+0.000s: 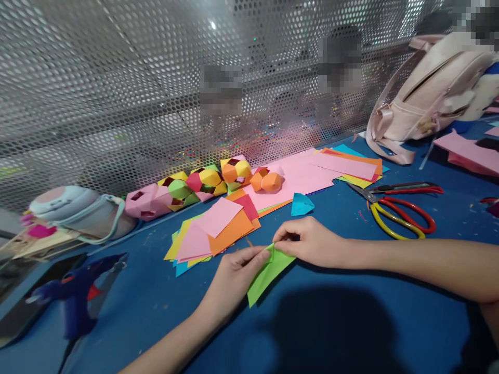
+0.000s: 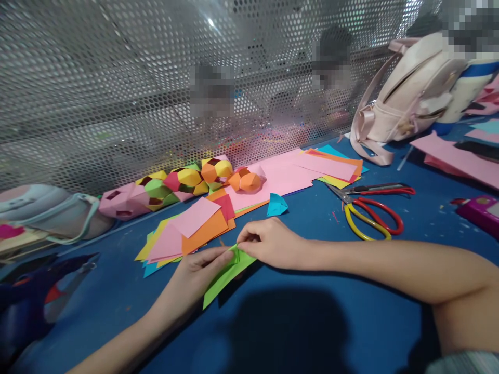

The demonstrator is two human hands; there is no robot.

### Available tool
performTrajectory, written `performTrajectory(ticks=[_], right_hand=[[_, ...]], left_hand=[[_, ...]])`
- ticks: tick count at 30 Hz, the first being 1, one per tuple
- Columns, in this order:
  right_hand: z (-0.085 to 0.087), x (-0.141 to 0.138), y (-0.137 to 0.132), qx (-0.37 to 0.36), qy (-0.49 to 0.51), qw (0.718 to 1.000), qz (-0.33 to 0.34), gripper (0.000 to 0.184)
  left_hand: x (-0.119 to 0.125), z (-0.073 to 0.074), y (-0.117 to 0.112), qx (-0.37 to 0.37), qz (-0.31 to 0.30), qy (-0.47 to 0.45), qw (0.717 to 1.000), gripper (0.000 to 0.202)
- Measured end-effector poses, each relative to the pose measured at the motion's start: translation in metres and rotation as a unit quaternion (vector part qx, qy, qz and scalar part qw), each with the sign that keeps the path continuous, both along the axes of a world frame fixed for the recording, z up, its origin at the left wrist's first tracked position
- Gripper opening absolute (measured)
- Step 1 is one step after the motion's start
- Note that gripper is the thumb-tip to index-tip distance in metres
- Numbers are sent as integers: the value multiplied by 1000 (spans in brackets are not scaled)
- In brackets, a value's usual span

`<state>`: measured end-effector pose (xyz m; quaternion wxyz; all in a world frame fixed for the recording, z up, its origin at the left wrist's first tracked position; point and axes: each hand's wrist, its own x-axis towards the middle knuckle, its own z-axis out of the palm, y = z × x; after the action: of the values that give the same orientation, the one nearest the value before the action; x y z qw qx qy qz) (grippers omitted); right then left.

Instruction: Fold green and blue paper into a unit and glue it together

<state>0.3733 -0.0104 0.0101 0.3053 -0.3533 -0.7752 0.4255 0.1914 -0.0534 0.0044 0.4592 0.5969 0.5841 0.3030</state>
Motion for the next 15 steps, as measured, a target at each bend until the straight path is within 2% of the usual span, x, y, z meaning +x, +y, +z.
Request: performTrajectory(ticks=[5, 7, 11, 15], right_hand=[[1, 0, -1, 10, -3, 1000, 8, 15], [1, -1, -2, 29, -10, 999, 8, 11], [1, -2, -3, 96, -35, 995, 13, 8], [-1, 2, -2, 183, -66, 979, 65, 16]], left_hand=[[1, 2, -1, 40, -2, 46, 998, 27], [2, 1, -1, 56, -11, 52, 997, 27], [2, -1, -2, 81, -38, 63, 994, 26], [0, 1, -1, 86, -63, 101, 989, 26]])
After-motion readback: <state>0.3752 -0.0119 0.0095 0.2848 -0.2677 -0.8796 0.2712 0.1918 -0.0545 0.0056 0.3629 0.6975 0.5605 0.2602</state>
